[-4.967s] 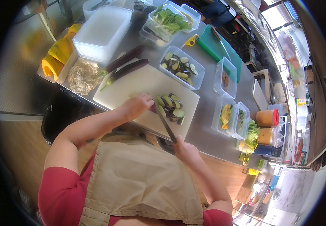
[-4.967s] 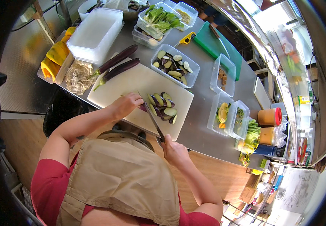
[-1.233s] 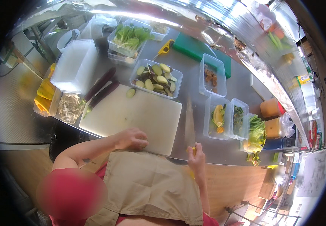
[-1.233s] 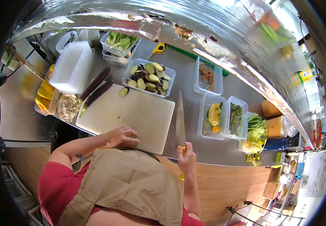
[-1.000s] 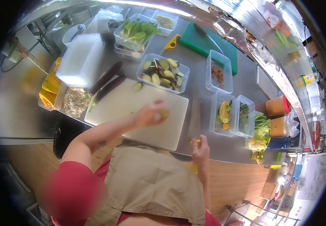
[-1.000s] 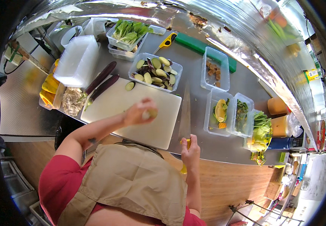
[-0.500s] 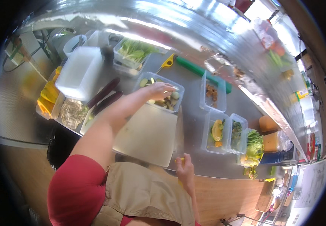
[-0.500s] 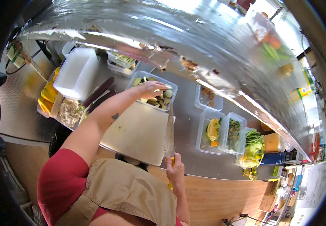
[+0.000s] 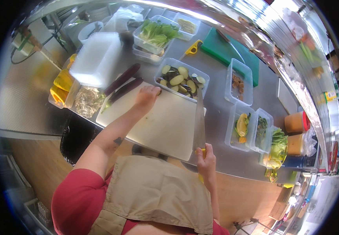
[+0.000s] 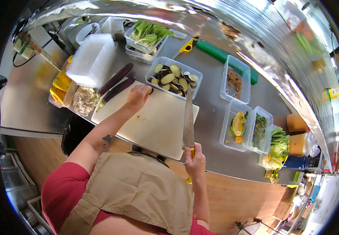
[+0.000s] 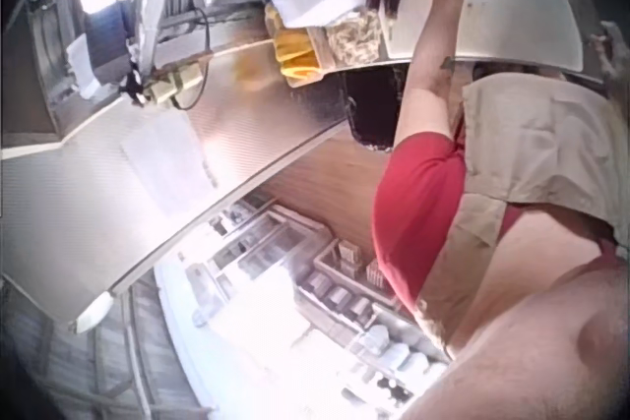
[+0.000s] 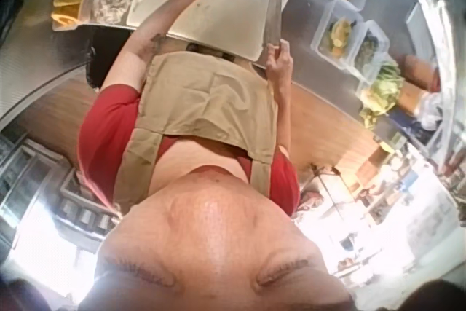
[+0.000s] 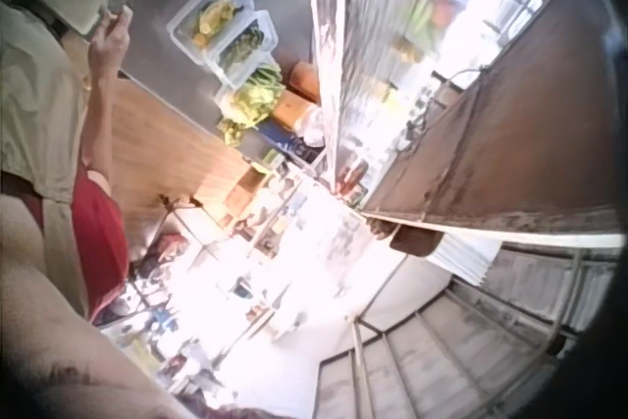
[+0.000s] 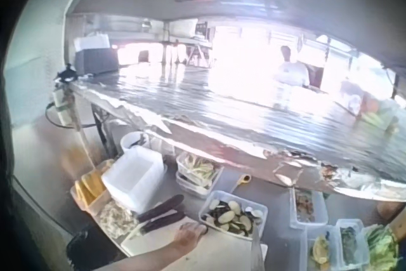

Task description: The person slices eggplants into round pieces on a cutting board using a knife and places the slices into a plastic container. The person retrieves additional eggplants from a lower shelf and continues slicing them.

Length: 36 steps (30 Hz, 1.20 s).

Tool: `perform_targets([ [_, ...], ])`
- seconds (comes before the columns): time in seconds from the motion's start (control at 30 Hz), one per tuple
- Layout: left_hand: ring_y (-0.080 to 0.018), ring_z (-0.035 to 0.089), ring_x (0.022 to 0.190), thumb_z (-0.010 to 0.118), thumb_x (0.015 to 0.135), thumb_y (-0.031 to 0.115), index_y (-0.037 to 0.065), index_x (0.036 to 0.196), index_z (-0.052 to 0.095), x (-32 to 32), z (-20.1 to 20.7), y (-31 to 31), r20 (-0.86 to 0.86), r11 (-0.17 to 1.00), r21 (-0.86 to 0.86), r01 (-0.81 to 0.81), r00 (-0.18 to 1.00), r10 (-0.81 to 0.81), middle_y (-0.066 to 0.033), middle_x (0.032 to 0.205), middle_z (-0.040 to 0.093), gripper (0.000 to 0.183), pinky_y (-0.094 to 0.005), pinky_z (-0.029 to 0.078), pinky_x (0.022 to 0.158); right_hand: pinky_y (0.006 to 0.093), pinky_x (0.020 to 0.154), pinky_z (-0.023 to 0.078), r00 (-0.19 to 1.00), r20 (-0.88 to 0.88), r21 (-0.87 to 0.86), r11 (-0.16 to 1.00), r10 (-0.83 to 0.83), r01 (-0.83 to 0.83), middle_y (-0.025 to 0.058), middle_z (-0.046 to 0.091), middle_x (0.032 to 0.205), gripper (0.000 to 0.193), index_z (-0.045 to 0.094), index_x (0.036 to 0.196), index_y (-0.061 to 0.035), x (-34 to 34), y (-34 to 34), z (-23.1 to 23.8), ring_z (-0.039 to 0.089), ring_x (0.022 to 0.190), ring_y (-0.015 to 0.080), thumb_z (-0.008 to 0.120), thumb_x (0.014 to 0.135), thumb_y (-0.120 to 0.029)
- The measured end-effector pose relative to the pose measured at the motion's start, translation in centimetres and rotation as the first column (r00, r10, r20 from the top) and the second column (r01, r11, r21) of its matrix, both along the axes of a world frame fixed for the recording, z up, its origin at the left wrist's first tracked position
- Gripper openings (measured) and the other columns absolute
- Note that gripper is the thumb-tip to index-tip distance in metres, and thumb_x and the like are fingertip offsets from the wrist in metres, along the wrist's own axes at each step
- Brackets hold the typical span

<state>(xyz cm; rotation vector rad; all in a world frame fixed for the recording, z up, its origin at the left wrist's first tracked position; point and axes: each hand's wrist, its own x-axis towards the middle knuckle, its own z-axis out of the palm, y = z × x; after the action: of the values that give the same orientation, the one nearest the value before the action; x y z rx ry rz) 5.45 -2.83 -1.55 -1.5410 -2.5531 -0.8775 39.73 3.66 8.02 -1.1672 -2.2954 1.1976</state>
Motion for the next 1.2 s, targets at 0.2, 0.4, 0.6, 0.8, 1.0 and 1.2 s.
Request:
perform_targets([
  [0.2, -0.0377, 0.060, 0.106, 0.071, 0.081, 0.009, 0.007, 0.120, 0.058, 0.7, 4.6, 1.4, 0.057, 0.937, 0.288, 0.195, 0.974, -0.220, -0.0151, 0.115, 0.064, 0.041, -0.0435, 0.050, 0.092, 0.0364, 0.061, 0.049, 1.000, -0.001, 0.007, 1.000, -0.003, 0.003, 0.0140, 0.067, 0.076, 0.021, 0.053, 0.108, -0.0031, -0.5, -0.6, 0.4, 0.065, 0.066, 0.0282, 0.059, 0.097, -0.019],
  [0.4, -0.0356, 0.056, 0.116, 0.072, 0.082, 0.015, 0.007, 0.130, 0.053, -3.6, 5.3, -3.0, 0.059, 0.990, 0.054, -0.127, 0.991, 0.124, -0.0154, 0.125, 0.061, 0.052, -0.0453, 0.047, 0.097, 0.0357, 0.061, 0.049, 0.999, -0.016, -0.003, 0.999, -0.037, 0.036, 0.0129, 0.065, 0.075, 0.019, 0.053, 0.107, -0.0033, 0.7, -1.1, 0.9, 0.065, 0.066, 0.0267, 0.061, 0.095, -0.017],
  [0.6, -0.0329, 0.057, 0.113, 0.071, 0.080, 0.012, 0.011, 0.131, 0.054, -4.0, 0.3, -9.3, -0.104, 0.981, -0.021, -0.195, 0.976, 0.192, -0.0121, 0.122, 0.062, 0.053, -0.0445, 0.047, 0.095, 0.0405, 0.063, 0.050, 0.997, 0.018, 0.008, 0.997, 0.077, -0.077, 0.0177, 0.066, 0.079, 0.025, 0.049, 0.112, -0.0048, 1.3, -1.7, -0.5, 0.066, 0.070, 0.0346, 0.062, 0.094, -0.015],
  [0.8, -0.0320, 0.060, 0.104, 0.076, 0.072, 0.007, 0.010, 0.118, 0.063, 7.1, 1.9, -8.0, -0.002, 0.903, 0.015, 0.429, 0.903, -0.429, -0.0108, 0.115, 0.062, 0.048, -0.0425, 0.049, 0.092, 0.0483, 0.060, 0.052, 0.926, 0.272, 0.130, 0.944, 0.261, -0.304, 0.0179, 0.067, 0.079, 0.030, 0.045, 0.118, -0.0096, 1.1, -2.9, -1.8, 0.066, 0.072, 0.0394, 0.059, 0.094, -0.018],
  [1.0, -0.0272, 0.060, 0.095, 0.069, 0.075, 0.007, 0.007, 0.107, 0.063, 8.8, 4.2, -7.1, -0.103, 0.838, -0.061, 0.543, 0.831, -0.546, -0.0080, 0.103, 0.061, 0.033, -0.0364, 0.053, 0.085, 0.0484, 0.057, 0.053, 0.826, 0.467, 0.229, 0.859, 0.316, -0.458, 0.0143, 0.066, 0.081, 0.032, 0.046, 0.124, -0.0105, 0.4, -3.4, -2.3, 0.066, 0.069, 0.0367, 0.053, 0.097, -0.027],
  [1.2, -0.0225, 0.060, 0.090, 0.061, 0.077, 0.004, 0.004, 0.098, 0.061, 11.1, 4.4, -6.4, -0.186, 0.855, -0.288, 0.432, 0.850, -0.492, -0.0070, 0.094, 0.059, 0.021, -0.0285, 0.055, 0.075, 0.0458, 0.058, 0.053, 0.716, 0.582, 0.213, 0.778, 0.385, -0.591, 0.0151, 0.064, 0.077, 0.017, 0.048, 0.111, -0.0080, 2.2, -1.8, 1.3, 0.067, 0.069, 0.0347, 0.047, 0.100, -0.022],
])
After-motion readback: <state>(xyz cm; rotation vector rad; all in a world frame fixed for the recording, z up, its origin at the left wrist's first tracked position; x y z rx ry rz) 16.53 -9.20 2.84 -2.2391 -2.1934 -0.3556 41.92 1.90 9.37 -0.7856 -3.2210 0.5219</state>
